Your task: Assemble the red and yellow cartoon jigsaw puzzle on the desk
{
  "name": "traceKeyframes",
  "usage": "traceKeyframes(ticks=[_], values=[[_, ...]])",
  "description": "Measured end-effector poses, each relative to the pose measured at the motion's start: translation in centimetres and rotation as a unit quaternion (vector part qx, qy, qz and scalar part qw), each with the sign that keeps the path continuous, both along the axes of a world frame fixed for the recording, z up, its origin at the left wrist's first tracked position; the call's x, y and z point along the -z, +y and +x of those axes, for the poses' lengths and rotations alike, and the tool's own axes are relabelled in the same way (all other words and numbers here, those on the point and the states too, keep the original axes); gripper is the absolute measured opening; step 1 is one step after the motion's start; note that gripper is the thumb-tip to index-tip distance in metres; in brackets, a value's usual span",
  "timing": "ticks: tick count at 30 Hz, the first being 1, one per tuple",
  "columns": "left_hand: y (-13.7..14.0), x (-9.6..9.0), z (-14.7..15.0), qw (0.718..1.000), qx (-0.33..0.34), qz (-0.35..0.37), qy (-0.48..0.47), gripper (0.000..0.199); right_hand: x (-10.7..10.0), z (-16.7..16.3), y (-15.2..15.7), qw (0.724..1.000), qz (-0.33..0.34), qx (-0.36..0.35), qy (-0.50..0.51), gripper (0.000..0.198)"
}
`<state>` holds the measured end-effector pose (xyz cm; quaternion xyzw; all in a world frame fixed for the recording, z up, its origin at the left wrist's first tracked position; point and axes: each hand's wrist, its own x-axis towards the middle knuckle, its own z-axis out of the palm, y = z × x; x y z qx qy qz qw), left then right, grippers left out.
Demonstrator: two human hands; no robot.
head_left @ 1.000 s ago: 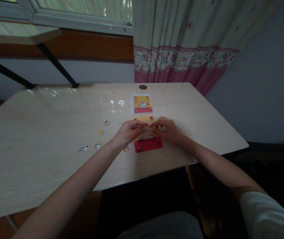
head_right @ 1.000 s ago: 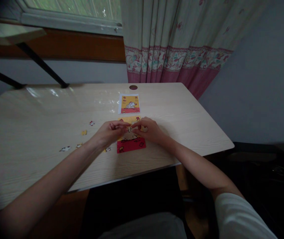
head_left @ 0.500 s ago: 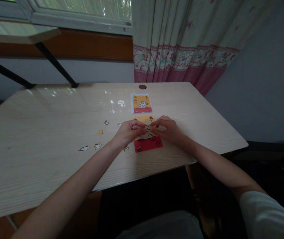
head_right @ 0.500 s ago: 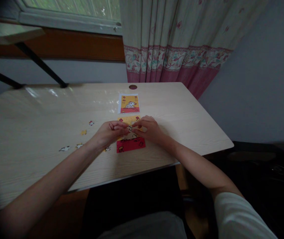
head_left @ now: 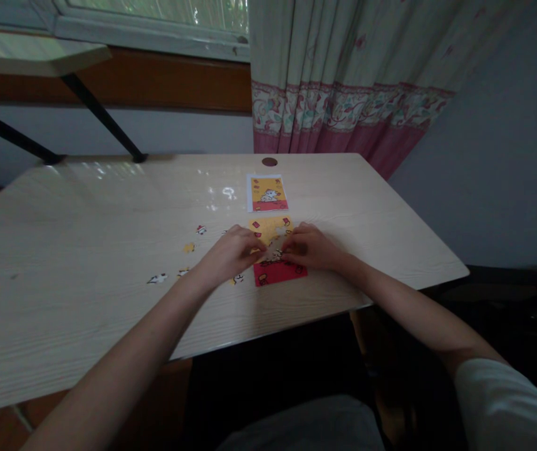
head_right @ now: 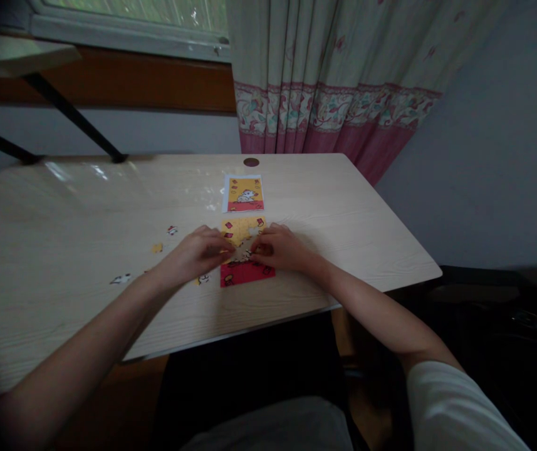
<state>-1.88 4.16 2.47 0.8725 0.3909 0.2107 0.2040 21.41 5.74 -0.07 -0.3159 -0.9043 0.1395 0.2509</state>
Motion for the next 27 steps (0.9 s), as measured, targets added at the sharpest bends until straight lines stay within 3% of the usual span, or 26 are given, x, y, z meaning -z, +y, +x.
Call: traceKeyframes(ticks=[9,14,19,27], values=[[0.1,1.2,-0.3,0.992,0.100,0.071,0.029,0.023,-0.1,0.1,0.1,0.999,-0.031,-0.008,-0.019,0.016],[-0.3,1.3,0.1,0.988,0.097,0.111,0.050,0.022,0.0,0.1,0.1,0.999,-0.031,-0.007,-0.012,0.015],[-0.7,1.0,0.3,0.981,0.090,0.143,0.094,0.025,0.1,0.6,0.0,0.999,0.016,-0.050,-0.007,0.015],[-1.2,0.6,0.8,0.966,0.084,0.179,0.164,0.022,-0.3,1.0,-0.4,0.984,0.126,-0.086,-0.088,0.021]])
